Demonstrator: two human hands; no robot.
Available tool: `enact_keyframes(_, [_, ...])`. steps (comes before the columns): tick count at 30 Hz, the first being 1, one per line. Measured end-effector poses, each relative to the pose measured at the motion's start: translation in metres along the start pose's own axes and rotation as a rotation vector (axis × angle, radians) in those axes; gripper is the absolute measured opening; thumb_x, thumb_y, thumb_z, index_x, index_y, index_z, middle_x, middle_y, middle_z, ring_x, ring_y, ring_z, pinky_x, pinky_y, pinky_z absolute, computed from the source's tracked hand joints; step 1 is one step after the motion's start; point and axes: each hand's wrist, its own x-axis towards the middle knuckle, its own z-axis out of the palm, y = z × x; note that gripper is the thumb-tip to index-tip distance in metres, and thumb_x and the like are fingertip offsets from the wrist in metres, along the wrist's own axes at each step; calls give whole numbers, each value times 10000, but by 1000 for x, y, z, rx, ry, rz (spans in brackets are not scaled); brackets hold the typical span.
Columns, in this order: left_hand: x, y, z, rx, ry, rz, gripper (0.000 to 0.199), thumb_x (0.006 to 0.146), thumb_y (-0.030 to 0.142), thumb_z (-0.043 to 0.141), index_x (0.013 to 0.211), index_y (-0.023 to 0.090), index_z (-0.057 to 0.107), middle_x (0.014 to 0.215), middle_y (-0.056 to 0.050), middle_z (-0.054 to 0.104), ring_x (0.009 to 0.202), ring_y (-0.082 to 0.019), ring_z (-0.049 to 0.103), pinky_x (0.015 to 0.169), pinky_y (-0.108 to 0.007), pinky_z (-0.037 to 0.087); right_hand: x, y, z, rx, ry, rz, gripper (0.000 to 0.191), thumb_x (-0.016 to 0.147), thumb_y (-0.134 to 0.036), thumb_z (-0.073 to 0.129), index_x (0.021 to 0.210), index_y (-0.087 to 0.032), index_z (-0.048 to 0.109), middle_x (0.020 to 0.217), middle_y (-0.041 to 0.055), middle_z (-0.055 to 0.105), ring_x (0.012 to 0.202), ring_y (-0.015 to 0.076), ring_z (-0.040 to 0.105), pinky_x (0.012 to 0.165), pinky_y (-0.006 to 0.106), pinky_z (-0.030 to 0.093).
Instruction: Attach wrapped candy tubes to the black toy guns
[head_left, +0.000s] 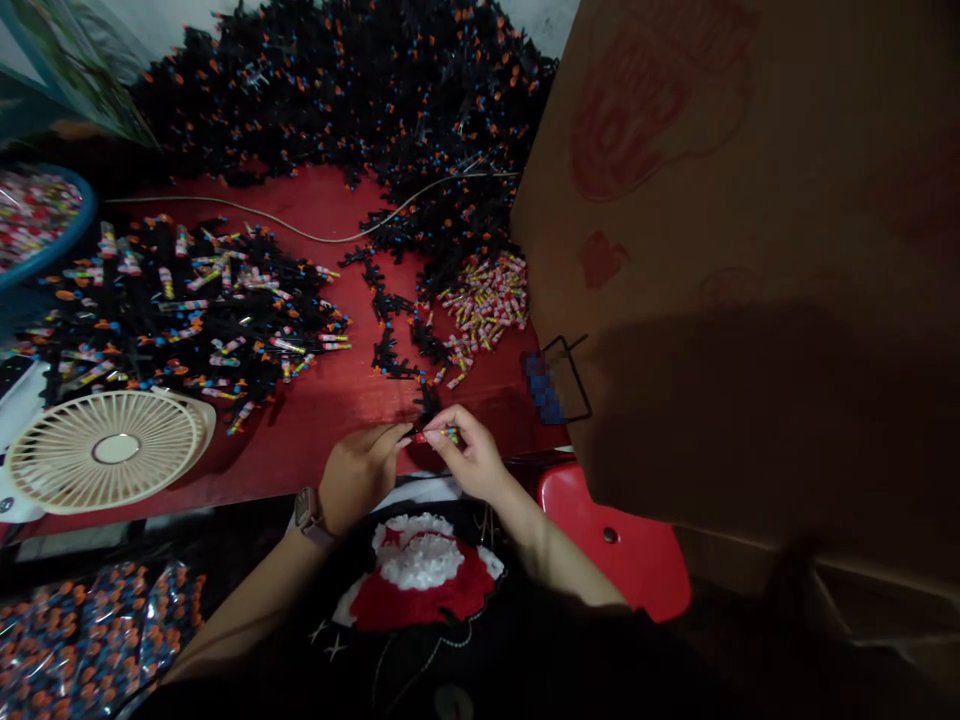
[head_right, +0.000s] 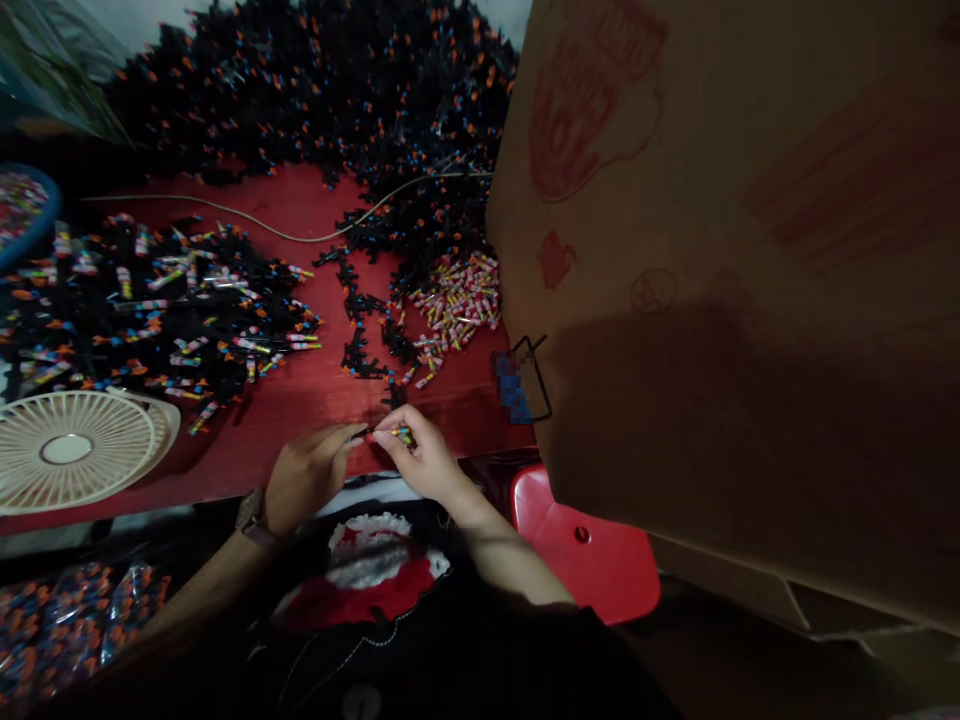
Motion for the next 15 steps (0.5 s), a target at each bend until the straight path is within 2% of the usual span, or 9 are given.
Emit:
enact_keyframes(4, [2, 1, -4, 60, 21, 72, 293, 1067, 116, 518, 1222, 147, 764, 1067, -110, 850, 923, -244, 818, 860, -367, 666, -1, -7, 3, 15, 52, -36, 262, 1061, -484, 661, 1030, -226, 690, 960, 40, 749, 896, 197, 701, 843, 320, 572])
enact_keyframes(6, [1, 1, -5, 91, 12, 98, 295, 1049, 96, 523, 1206, 153, 767, 1059, -111, 849, 910, -243, 811, 857, -369, 662, -1, -7, 3, 17, 66, -35, 255, 1058, -477, 665, 1021, -225, 690, 920, 30, 736, 847, 188, 684, 797, 307, 563])
enact_keyframes(10, [-2, 6, -9, 116, 35, 86, 279, 1019, 85, 548, 1187, 170, 754, 1017, -96, 839, 872, -228, 796, 814, -354, 655, -1, -3, 3, -23, 13, 17, 289, 1043, -492, 685, 933, -226, 678, 798, -2, 682, 699, 159, 602, 664, 271, 499])
enact_keyframes(15, [5, 17, -18, 107, 144, 155, 279, 996, 46, 560, 1211, 167, 691, 987, -77, 828, 832, -214, 778, 773, -350, 633, -4, -5, 3, 44, 116, -7, 322, 1063, -517, 666, 919, -228, 664, 825, 8, 701, 755, 169, 641, 744, 290, 526])
